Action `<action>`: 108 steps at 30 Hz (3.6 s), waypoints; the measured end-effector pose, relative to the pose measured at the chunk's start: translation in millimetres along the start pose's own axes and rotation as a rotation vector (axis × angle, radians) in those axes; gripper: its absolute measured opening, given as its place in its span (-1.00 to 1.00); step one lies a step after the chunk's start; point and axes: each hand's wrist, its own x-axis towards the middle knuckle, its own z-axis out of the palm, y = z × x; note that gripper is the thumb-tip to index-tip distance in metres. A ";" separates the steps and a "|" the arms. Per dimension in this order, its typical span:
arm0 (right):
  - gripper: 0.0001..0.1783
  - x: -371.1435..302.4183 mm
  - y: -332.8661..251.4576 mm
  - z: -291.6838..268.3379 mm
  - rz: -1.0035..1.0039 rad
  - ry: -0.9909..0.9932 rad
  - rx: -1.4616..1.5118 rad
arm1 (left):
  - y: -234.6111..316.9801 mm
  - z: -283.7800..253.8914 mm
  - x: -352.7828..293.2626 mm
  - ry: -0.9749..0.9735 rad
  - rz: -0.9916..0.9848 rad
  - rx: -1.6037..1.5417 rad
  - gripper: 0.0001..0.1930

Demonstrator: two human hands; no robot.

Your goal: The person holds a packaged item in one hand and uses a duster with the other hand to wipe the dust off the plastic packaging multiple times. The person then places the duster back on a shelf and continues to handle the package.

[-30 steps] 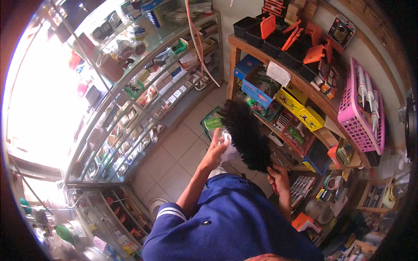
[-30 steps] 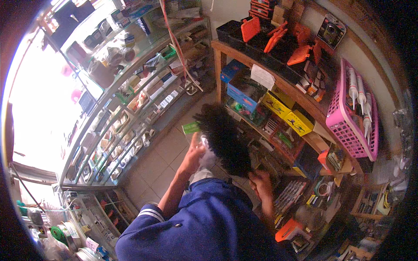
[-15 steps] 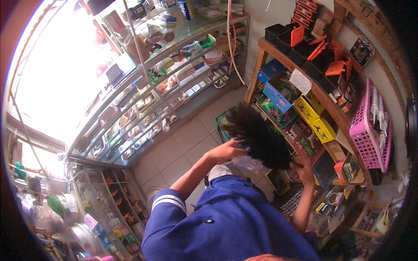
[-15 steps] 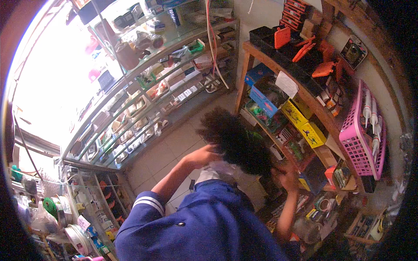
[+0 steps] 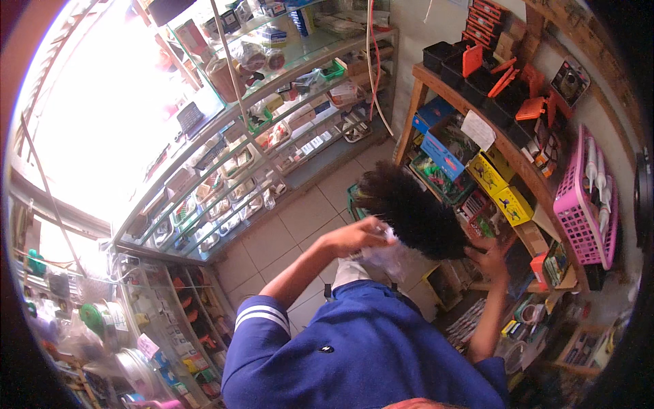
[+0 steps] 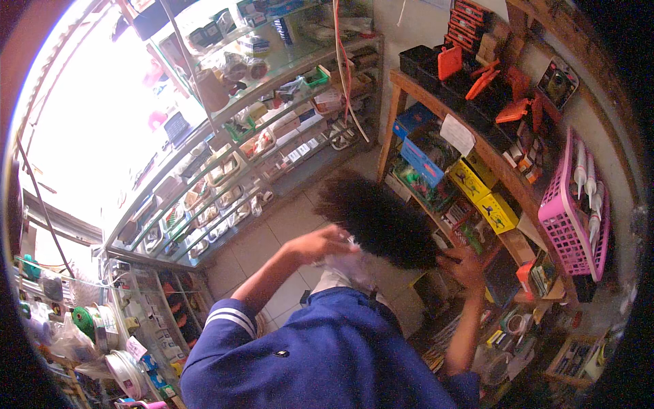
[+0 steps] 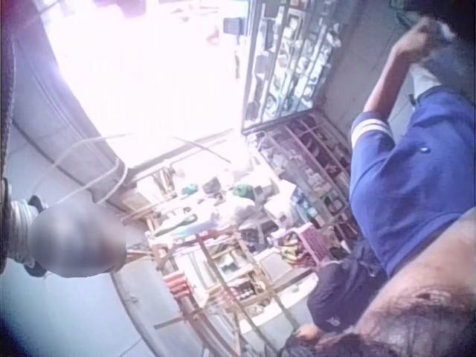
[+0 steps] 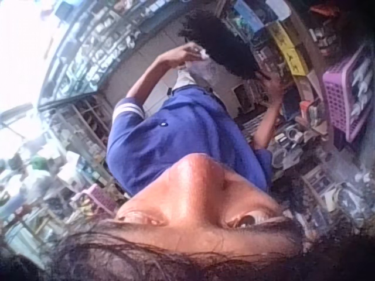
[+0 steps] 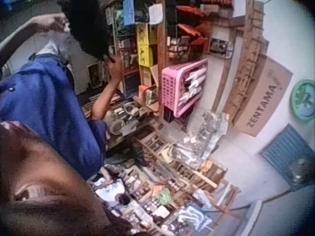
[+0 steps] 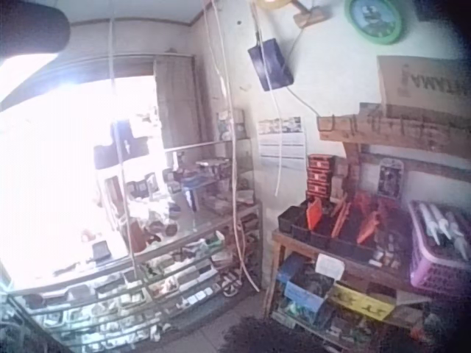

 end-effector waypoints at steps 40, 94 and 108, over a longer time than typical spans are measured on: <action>-0.63 -21.6 -44.5 14.1 -0.090 0.070 -0.096 | 14.8 12.2 -20.2 -0.040 -0.153 0.010 -0.49; -0.48 -9.8 -9.9 8.5 0.011 0.040 -0.062 | -30.2 11.9 4.0 -0.198 -0.036 -0.724 -0.78; -0.71 -29.2 -2.5 3.3 0.024 0.188 0.079 | -43.8 -35.2 -8.0 0.158 0.227 -1.014 -0.41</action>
